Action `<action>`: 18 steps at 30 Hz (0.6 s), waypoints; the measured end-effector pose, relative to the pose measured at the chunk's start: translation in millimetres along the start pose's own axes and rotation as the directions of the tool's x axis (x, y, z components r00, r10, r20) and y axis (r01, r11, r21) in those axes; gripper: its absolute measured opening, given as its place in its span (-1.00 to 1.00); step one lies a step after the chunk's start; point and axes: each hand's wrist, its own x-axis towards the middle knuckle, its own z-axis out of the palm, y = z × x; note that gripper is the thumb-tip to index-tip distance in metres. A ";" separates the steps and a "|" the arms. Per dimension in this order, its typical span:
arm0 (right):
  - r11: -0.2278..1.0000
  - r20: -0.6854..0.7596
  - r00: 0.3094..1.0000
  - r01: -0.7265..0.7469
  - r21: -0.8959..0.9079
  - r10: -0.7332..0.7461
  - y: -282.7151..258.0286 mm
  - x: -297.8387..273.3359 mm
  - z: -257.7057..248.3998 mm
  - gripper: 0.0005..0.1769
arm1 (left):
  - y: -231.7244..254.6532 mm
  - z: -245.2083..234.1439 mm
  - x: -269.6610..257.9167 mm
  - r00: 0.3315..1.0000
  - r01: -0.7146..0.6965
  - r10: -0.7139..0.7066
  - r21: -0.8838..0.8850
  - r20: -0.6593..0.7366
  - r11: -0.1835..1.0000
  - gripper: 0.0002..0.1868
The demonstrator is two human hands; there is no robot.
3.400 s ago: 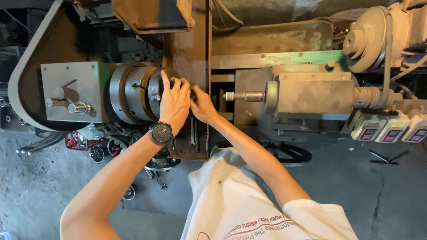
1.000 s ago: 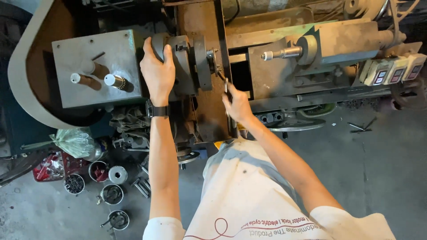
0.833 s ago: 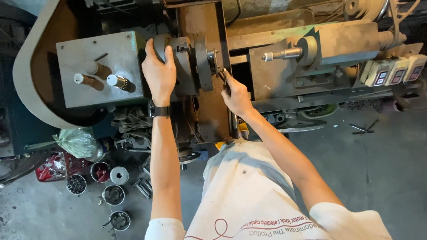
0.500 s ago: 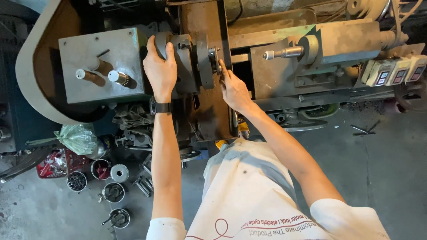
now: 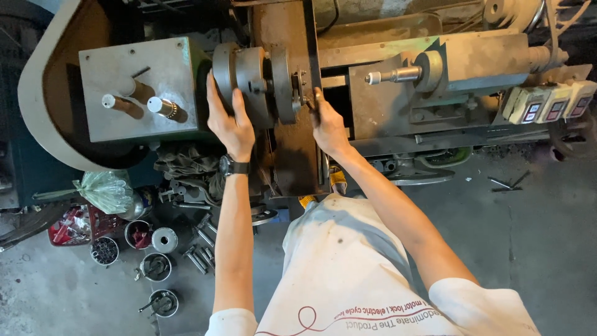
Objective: The person cleans a cylindrical metal part with a cloth, then mounts it onto a lathe chuck. They tighten the chuck using a wrench, start the machine, and use a file to smooth the rotating metal part.
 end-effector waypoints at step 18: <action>0.995 0.238 0.970 0.028 0.099 -0.051 -17.7 16.5 -23.6 -0.44 | 2.3 4.0 57.5 0.941 0.117 -0.135 0.076 0.312 0.990 -0.47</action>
